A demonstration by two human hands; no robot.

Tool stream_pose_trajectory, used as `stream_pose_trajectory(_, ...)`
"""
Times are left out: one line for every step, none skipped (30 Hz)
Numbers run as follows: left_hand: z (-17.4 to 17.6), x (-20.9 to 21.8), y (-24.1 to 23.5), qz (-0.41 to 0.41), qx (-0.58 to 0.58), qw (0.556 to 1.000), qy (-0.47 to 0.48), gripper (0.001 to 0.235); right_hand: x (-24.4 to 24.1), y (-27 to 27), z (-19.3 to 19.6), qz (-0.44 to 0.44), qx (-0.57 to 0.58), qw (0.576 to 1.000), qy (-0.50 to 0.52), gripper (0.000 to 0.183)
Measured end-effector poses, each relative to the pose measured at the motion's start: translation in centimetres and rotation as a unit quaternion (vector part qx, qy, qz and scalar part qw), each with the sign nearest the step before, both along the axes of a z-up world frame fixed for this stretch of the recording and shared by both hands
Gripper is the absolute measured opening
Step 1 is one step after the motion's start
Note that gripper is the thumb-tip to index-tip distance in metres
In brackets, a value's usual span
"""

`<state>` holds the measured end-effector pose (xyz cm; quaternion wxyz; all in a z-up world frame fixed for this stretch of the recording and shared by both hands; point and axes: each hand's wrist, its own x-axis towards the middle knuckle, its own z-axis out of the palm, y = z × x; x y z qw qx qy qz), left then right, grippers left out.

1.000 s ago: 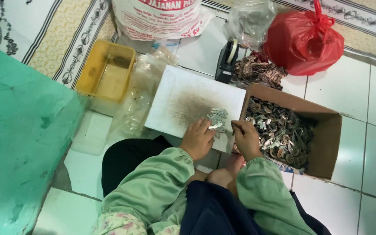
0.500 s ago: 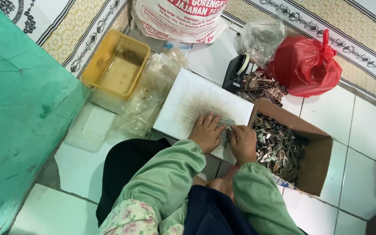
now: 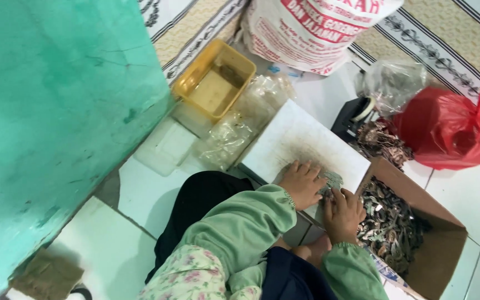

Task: The person sits on the floor and sorts small metal parts from a cardboard box onto a white board. They then pick up a clear plastic bag and place the sorted parts into it. The person continues to sort more parts from the box onto the board.

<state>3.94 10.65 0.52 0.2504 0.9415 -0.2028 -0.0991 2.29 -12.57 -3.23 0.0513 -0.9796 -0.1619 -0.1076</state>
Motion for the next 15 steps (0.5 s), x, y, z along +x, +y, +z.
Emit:
stream_pose_trajectory(1.4,-0.7,1.2,0.005,0.001,1.000,0.001,0.057,-0.4,0.9,-0.1,0.005,0.001,1.000,0.001,0.044)
stream_pose_trajectory(2.8,-1.4,2.5,-0.002,-0.011,1.000,-0.003,0.056,-0.8,1.9,-0.2,0.028,0.002,0.999,-0.042,0.041)
stream_pose_trajectory(4.2,-2.0,3.6,-0.010,-0.023,1.000,-0.007,0.055,-1.2,2.8,-0.3,0.051,0.005,0.995,-0.085,0.040)
stream_pose_trajectory(3.8,-2.9,4.5,-0.009,-0.021,1.000,-0.007,0.055,-1.4,3.9,-0.5,0.053,0.006,0.995,-0.085,0.040)
stream_pose_trajectory(3.3,-3.8,5.4,0.006,-0.052,0.997,-0.060,0.053,-1.5,5.1,-0.7,0.081,0.011,0.993,-0.083,0.036)
stream_pose_trajectory(2.9,-4.6,6.4,0.021,-0.082,0.990,-0.113,0.052,-1.6,6.4,-1.0,0.109,0.017,0.990,-0.083,0.032)
stream_pose_trajectory(2.3,-5.7,8.3,0.022,-0.080,0.990,-0.113,0.052,-1.9,8.1,-0.1,0.110,0.019,0.990,-0.083,0.032)
stream_pose_trajectory(1.6,-6.7,10.4,0.064,-0.077,0.988,-0.117,0.047,-2.0,10.0,0.7,0.143,0.034,0.986,-0.081,0.028)
stream_pose_trajectory(1.0,-7.7,12.5,0.107,-0.074,0.984,-0.120,0.042,-2.1,11.9,1.5,0.175,0.049,0.980,-0.079,0.023)
stream_pose_trajectory(0.7,-8.4,15.1,0.111,-0.072,0.984,-0.119,0.042,-1.7,13.4,1.5,0.179,0.051,0.979,-0.078,0.023)
stream_pose_trajectory(0.5,-9.2,17.7,0.153,-0.079,0.979,-0.109,0.038,-1.3,14.9,1.4,0.205,0.065,0.974,-0.066,0.022)
stream_pose_trajectory(0.2,-10.0,20.2,0.195,-0.087,0.972,-0.098,0.035,-0.9,16.3,1.3,0.232,0.078,0.968,-0.053,0.021)
stream_pose_trajectory(-0.3,-11.0,22.2,0.200,-0.086,0.971,-0.097,0.035,-0.5,18.4,1.9,0.236,0.079,0.967,-0.051,0.021)
stream_pose_trajectory(-0.9,-12.0,24.1,0.303,-0.165,0.936,-0.072,0.033,-0.2,20.4,2.5,0.259,0.082,0.962,-0.039,0.016)
stream_pose_trajectory(-1.5,-13.1,26.1,0.400,-0.241,0.883,-0.047,0.031,0.0,22.5,3.0,0.282,0.084,0.955,-0.027,0.012)
